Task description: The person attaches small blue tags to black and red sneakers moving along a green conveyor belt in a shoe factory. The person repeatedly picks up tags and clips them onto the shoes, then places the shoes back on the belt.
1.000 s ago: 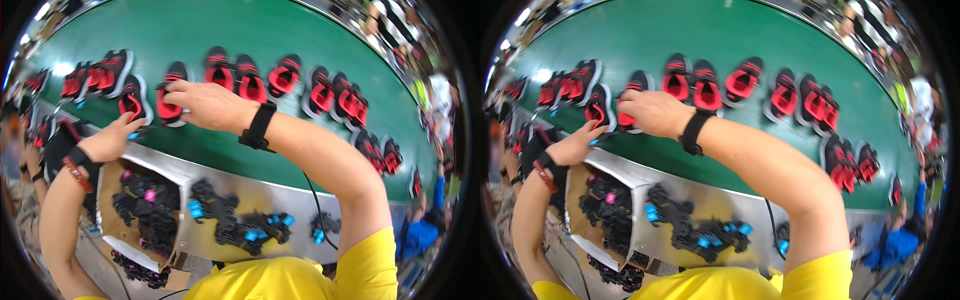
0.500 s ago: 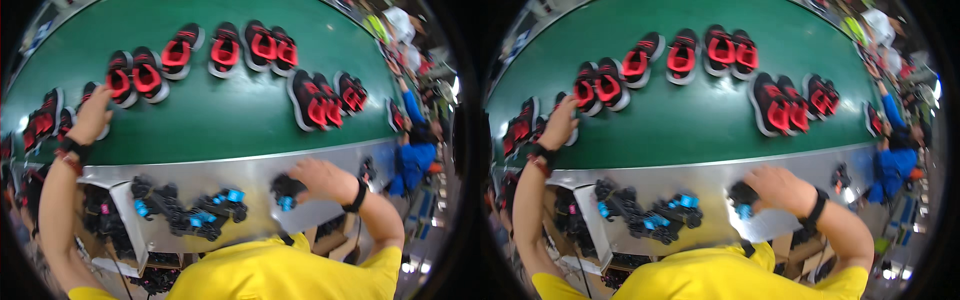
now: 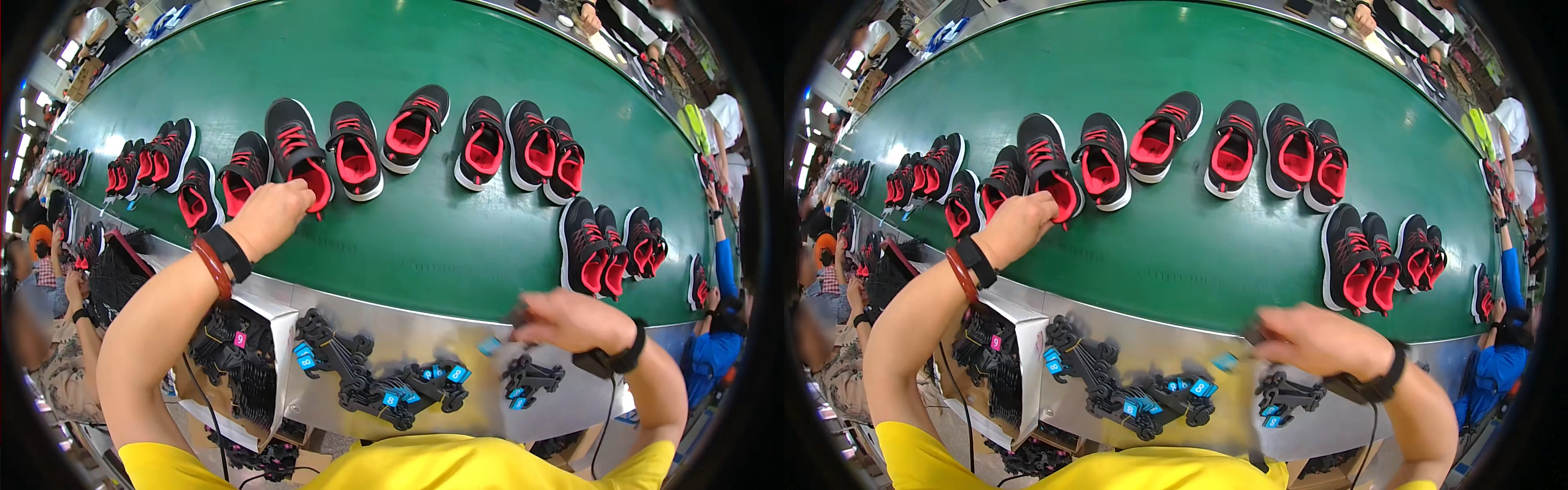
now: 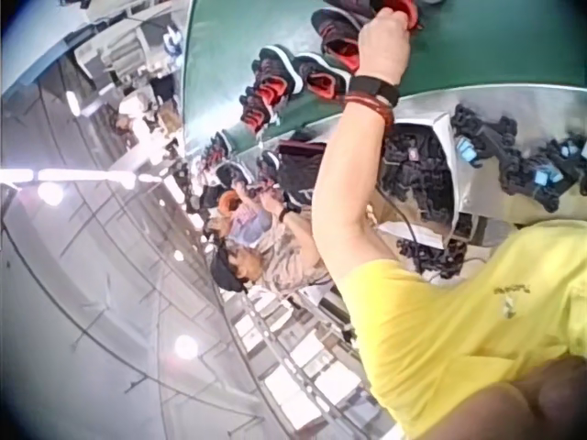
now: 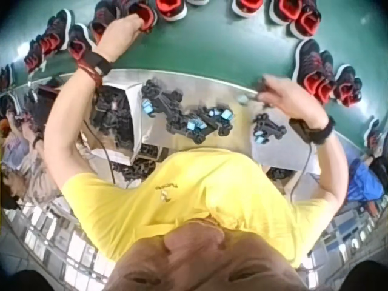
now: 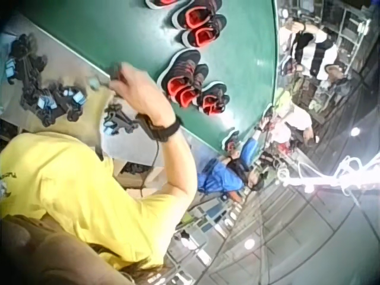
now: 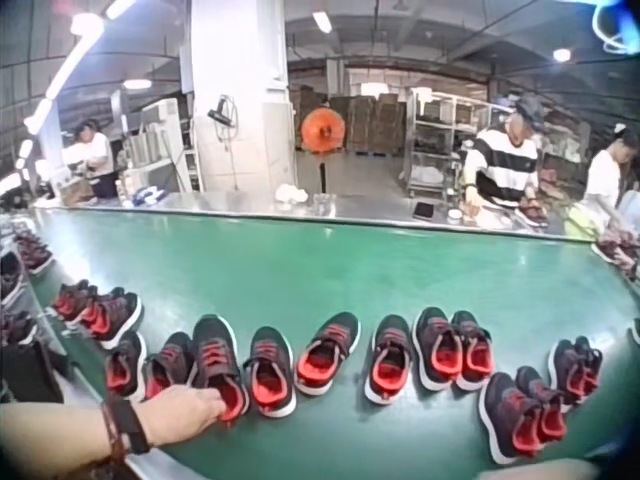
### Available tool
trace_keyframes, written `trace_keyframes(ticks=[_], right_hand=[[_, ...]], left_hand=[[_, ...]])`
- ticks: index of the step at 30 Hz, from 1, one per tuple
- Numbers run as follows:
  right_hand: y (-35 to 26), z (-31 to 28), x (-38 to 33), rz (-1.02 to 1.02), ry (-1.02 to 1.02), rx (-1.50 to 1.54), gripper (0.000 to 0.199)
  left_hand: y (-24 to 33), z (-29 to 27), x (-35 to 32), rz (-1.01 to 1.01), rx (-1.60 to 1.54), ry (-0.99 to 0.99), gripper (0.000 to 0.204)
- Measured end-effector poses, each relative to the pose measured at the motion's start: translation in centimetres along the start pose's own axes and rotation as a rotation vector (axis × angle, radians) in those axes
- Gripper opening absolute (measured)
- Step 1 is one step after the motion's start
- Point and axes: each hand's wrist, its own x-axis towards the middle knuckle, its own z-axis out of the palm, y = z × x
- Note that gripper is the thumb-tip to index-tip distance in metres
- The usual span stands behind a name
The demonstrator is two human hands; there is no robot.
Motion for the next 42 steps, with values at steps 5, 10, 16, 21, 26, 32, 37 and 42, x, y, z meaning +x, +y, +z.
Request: trace_keyframes(ticks=[5,10,16,21,26,32,37,42], right_hand=[[-8.6,-0.5,12.5,-0.086,-0.012,0.303,0.019],[-10.8,1.0,20.3,-0.053,0.044,0.427,0.023],[-11.0,2.8,22.0,-0.004,0.066,0.575,0.020],[-10.8,3.7,22.8,-0.042,0.059,0.595,0.018],[-11.2,4.6,24.1,-0.263,0.024,0.267,0.023],[-11.6,0.3,23.8,-0.184,0.013,0.424,0.021],[-10.4,-1.7,25.2,-0.670,0.630,-0.218,0.019],[-8.1,-1.7,26.2,-0.531,0.435,-0.577,0.022]], left_hand=[[-0.2,-0.2,-1.6,-0.092,-0.076,0.045,0.004],[-0.4,-0.3,-1.1,-0.157,-0.134,0.030,0.007],[-1.1,-0.3,-1.4,-0.198,-0.150,0.022,0.009],[-1.5,-0.3,-1.5,-0.187,-0.157,0.030,0.011],[-1.8,-0.5,-1.4,-0.239,-0.110,0.020,0.010],[-0.7,-2.6,-1.9,-0.099,-0.052,-0.214,0.059],[-1.3,-1.9,-2.3,-0.246,-0.146,-0.145,0.040],[-1.1,-2.1,-4.3,-0.353,-0.162,-0.182,0.039]])
